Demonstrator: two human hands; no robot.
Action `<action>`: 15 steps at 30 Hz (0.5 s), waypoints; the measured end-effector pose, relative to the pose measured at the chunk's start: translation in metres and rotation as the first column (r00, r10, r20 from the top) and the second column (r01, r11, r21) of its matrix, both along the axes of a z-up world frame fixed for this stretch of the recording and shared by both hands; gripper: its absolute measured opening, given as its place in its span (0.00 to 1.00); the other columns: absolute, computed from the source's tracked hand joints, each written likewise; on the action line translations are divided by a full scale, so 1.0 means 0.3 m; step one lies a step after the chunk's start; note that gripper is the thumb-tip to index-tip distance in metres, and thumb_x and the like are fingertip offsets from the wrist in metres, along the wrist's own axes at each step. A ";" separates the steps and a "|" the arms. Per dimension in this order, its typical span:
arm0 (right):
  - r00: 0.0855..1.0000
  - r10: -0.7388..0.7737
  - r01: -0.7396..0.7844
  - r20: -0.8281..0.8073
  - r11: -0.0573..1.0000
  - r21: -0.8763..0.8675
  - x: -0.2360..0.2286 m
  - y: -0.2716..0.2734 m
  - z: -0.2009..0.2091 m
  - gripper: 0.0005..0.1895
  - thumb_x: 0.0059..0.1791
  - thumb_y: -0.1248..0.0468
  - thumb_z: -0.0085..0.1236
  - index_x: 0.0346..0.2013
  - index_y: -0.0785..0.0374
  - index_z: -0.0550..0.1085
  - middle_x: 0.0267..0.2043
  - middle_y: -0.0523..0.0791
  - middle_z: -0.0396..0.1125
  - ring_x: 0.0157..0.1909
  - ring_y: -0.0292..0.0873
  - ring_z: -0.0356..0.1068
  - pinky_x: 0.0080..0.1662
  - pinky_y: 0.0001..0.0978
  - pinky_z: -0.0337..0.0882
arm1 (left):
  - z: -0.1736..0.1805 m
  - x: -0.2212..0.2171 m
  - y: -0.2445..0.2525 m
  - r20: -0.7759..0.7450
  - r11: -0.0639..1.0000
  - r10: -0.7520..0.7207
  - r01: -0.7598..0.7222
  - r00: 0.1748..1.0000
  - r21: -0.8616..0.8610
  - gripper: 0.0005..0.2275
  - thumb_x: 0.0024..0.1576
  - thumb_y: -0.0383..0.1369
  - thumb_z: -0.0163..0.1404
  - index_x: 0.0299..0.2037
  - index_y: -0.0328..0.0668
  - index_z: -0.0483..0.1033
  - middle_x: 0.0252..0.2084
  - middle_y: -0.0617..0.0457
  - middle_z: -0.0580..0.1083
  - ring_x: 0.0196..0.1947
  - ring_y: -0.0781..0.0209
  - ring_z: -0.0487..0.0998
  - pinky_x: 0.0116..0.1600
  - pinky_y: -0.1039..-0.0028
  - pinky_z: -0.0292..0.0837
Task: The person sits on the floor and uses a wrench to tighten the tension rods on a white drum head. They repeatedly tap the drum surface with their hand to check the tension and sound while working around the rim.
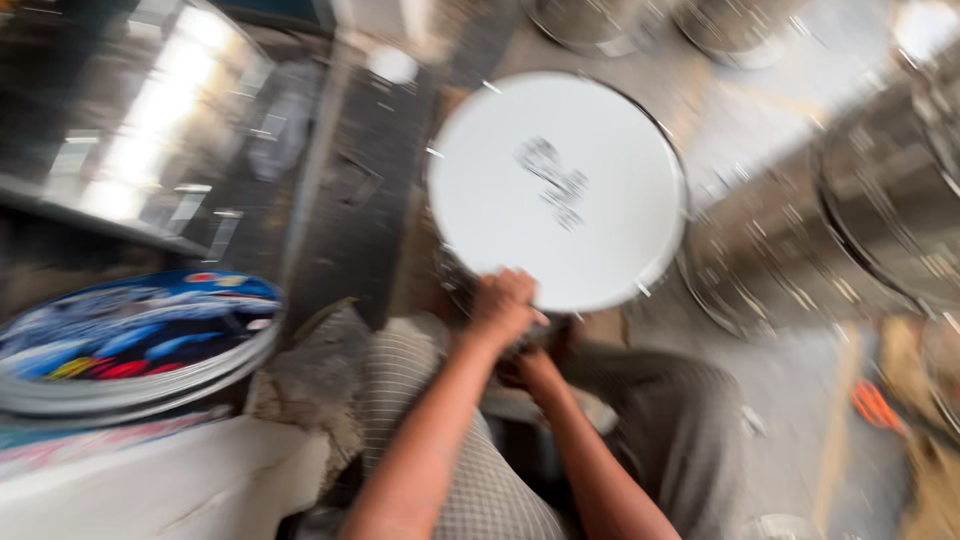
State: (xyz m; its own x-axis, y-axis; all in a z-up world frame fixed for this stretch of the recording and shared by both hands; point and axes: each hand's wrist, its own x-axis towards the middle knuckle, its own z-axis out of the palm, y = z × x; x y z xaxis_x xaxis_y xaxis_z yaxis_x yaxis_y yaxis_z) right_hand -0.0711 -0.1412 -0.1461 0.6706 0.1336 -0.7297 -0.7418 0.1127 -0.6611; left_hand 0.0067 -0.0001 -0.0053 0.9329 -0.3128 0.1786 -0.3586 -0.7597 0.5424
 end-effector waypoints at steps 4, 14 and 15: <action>0.989 -0.130 0.137 -0.065 0.983 0.119 -0.020 0.065 0.002 0.15 0.50 0.68 0.53 0.52 0.66 0.70 0.40 0.51 0.73 0.36 0.48 0.75 0.38 0.42 0.78 | 0.088 -0.004 0.002 0.023 1.000 0.005 -0.005 1.000 -0.005 0.21 0.37 0.48 0.67 0.31 0.43 0.75 0.37 0.55 0.74 0.45 0.52 0.73 0.52 0.58 0.63; 0.886 -0.240 0.163 0.397 0.962 0.218 0.087 0.250 -0.157 0.17 0.56 0.61 0.49 0.60 0.59 0.68 0.51 0.45 0.70 0.49 0.47 0.70 0.49 0.44 0.72 | 0.035 -0.001 -0.001 0.151 0.999 0.015 -0.010 0.988 -0.032 0.22 0.35 0.47 0.68 0.31 0.43 0.76 0.38 0.54 0.75 0.44 0.50 0.73 0.48 0.55 0.64; 0.867 -0.233 0.151 0.439 0.965 0.214 0.115 0.261 -0.174 0.18 0.55 0.61 0.50 0.59 0.59 0.68 0.51 0.46 0.70 0.49 0.48 0.70 0.49 0.44 0.71 | 0.023 0.007 0.000 0.123 1.000 0.007 -0.004 0.992 -0.025 0.22 0.35 0.48 0.68 0.31 0.43 0.76 0.38 0.52 0.75 0.45 0.49 0.74 0.48 0.54 0.65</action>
State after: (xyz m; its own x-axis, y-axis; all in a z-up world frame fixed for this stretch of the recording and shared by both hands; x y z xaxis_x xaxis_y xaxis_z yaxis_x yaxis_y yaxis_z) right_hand -0.0366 -0.0628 -0.1983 0.9478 0.0591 -0.3134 -0.3131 0.3604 -0.8787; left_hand 0.0086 0.0001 0.0016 0.9050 -0.3017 0.2999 -0.4196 -0.7491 0.5126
